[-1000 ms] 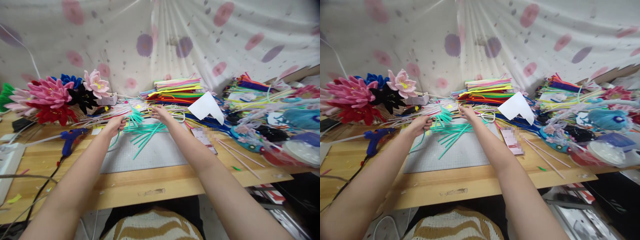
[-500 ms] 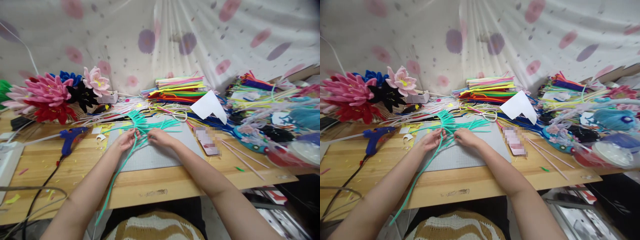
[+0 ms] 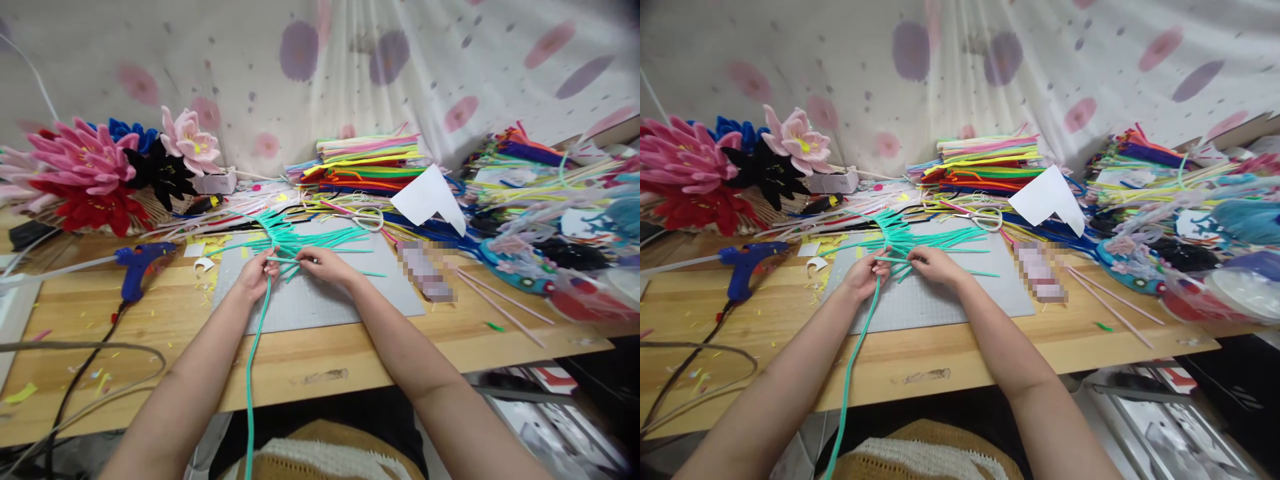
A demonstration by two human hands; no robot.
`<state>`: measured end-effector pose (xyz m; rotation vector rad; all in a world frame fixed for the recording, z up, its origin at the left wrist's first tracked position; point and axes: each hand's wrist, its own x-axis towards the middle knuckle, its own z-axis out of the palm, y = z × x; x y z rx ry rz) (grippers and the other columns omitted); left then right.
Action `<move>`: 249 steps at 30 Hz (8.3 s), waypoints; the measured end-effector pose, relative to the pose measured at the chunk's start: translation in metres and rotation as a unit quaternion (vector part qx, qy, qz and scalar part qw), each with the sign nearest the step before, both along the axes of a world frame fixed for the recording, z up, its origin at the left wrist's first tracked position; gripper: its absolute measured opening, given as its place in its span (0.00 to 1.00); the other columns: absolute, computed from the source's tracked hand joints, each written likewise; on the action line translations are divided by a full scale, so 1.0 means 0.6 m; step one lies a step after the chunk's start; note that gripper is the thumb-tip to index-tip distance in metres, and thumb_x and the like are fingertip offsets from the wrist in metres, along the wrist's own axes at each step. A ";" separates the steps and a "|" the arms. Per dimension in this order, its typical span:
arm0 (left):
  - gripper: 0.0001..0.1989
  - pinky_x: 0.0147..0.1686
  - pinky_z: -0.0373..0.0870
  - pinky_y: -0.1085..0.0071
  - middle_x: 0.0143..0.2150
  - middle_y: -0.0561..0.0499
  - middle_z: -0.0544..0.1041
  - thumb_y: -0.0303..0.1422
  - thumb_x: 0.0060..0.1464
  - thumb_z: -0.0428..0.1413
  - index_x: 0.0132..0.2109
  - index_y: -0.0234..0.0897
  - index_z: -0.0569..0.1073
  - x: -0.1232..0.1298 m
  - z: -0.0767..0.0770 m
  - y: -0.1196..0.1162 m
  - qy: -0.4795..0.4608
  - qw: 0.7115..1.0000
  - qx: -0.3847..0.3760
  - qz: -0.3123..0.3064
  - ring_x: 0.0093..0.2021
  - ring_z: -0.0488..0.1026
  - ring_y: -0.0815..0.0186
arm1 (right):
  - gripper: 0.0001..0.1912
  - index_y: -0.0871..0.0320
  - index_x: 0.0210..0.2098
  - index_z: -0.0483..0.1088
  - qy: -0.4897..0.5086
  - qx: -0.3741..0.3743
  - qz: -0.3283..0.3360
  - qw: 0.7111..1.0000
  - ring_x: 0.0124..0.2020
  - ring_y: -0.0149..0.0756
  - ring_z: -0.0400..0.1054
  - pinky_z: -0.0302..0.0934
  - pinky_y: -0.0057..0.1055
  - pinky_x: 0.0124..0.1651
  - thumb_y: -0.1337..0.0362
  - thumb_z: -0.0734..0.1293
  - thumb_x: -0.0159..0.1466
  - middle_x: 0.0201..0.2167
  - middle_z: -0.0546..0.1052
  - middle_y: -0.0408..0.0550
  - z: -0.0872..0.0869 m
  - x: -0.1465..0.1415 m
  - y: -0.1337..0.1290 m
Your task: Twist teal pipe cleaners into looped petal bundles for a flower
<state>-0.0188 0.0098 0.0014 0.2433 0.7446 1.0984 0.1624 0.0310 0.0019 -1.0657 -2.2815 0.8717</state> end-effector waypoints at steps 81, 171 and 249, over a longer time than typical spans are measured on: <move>0.10 0.30 0.72 0.71 0.25 0.52 0.72 0.33 0.39 0.63 0.29 0.31 0.74 0.039 -0.010 -0.025 0.276 0.950 0.146 0.008 0.25 0.68 0.72 | 0.10 0.60 0.30 0.72 0.070 -0.004 -0.155 0.985 0.32 0.30 0.67 0.57 0.25 0.36 0.62 0.61 0.59 0.29 0.75 0.43 -0.032 -0.033 0.005; 0.04 0.21 0.69 0.78 0.24 0.51 0.73 0.28 0.47 0.58 0.30 0.30 0.74 0.015 0.002 -0.022 0.251 0.957 0.063 -0.135 0.21 0.68 0.75 | 0.13 0.62 0.26 0.66 0.263 -0.236 -0.062 0.933 0.21 0.23 0.62 0.56 0.23 0.26 0.59 0.70 0.47 0.20 0.72 0.41 0.002 -0.019 -0.013; 0.04 0.28 0.66 0.73 0.25 0.53 0.69 0.32 0.45 0.54 0.28 0.36 0.69 0.053 -0.025 -0.032 0.612 0.732 0.300 0.016 0.25 0.65 0.69 | 0.19 0.59 0.15 0.58 0.187 -0.172 -0.070 0.965 0.19 0.23 0.50 0.48 0.24 0.24 0.54 0.66 0.53 0.13 0.58 0.37 -0.018 -0.019 0.006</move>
